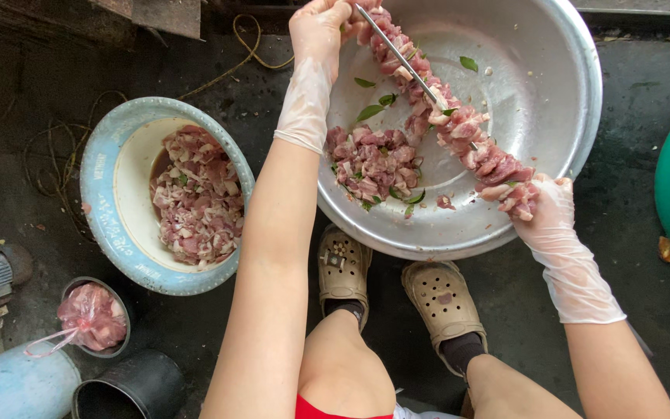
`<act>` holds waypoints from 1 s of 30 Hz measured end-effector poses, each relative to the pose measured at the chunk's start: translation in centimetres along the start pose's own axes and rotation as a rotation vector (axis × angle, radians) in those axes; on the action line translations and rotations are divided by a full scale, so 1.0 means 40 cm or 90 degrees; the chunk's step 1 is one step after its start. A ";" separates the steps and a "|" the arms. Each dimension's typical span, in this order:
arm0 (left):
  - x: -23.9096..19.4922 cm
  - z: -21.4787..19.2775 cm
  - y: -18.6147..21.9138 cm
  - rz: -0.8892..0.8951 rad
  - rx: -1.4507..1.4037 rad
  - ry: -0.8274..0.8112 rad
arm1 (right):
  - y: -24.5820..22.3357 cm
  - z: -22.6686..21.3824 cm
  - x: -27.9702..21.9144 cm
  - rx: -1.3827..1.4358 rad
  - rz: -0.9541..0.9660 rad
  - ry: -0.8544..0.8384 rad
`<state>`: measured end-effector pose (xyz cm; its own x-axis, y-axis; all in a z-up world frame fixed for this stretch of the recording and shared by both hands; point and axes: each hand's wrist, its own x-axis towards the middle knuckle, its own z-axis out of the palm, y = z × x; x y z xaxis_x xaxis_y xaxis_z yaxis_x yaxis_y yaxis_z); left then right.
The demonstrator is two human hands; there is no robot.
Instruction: The person prepares meat skewers by sliding small pieces of meat and leaves onto a long metal rod over a large metal bowl.
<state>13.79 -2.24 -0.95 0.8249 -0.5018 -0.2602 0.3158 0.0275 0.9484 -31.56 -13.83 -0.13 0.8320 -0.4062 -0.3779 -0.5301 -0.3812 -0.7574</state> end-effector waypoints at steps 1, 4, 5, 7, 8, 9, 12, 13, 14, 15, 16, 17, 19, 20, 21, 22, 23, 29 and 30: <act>0.004 0.012 -0.001 0.050 -0.026 0.008 | 0.001 -0.002 0.016 0.483 0.083 -0.009; -0.023 0.049 0.012 0.118 0.003 0.031 | 0.002 -0.003 0.018 0.846 0.140 -0.011; -0.039 0.060 0.020 0.137 0.058 0.048 | 0.001 -0.002 0.014 0.723 0.115 -0.007; -0.062 0.080 0.038 0.136 0.157 0.093 | -0.007 0.000 0.010 0.636 0.104 -0.003; -0.070 0.085 0.045 0.135 0.254 0.138 | -0.012 0.000 0.008 0.548 0.091 0.002; -0.077 0.087 0.049 0.135 0.255 0.138 | -0.014 0.000 0.004 0.549 0.091 0.002; -0.089 0.086 0.046 0.154 0.086 -0.027 | -0.004 0.004 -0.006 0.010 0.013 0.029; -0.091 0.091 0.042 0.129 -0.002 -0.049 | 0.005 0.009 -0.008 -0.235 -0.017 0.056; -0.090 0.093 0.040 0.103 -0.089 -0.070 | 0.014 0.014 -0.008 -0.479 -0.048 0.081; -0.091 0.090 0.039 0.102 -0.089 -0.070 | 0.022 0.016 -0.010 -0.479 -0.048 0.080; -0.094 0.086 0.039 0.113 -0.019 -0.029 | 0.028 0.018 -0.012 -0.465 -0.065 0.083; -0.092 0.087 0.041 0.127 0.050 0.011 | 0.032 0.014 -0.009 -0.452 -0.083 0.090; -0.084 0.091 0.045 0.095 0.041 0.018 | 0.031 0.014 -0.005 -0.473 -0.081 0.095; -0.081 0.090 0.046 0.060 0.034 0.026 | 0.024 0.014 -0.004 -0.491 -0.078 0.097; -0.074 0.091 0.046 0.062 0.034 0.024 | 0.014 0.011 -0.006 -0.491 -0.078 0.100; -0.066 0.091 0.043 0.057 0.006 0.016 | 0.003 0.007 -0.008 -0.483 -0.066 0.099; -0.068 0.085 0.032 0.049 -0.023 0.014 | -0.008 0.002 -0.014 -0.476 -0.056 0.091; -0.036 0.119 -0.029 0.038 0.091 -0.003 | -0.053 -0.018 -0.001 0.322 0.074 -0.015; -0.040 0.131 -0.034 0.034 0.091 -0.002 | -0.058 -0.020 -0.003 0.322 0.078 -0.018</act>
<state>9.59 -5.99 -0.88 0.8374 -0.5054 -0.2082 0.2016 -0.0686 0.9771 -30.55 -13.57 2.12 0.7767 -0.3980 -0.4882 -0.4836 0.1199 -0.8670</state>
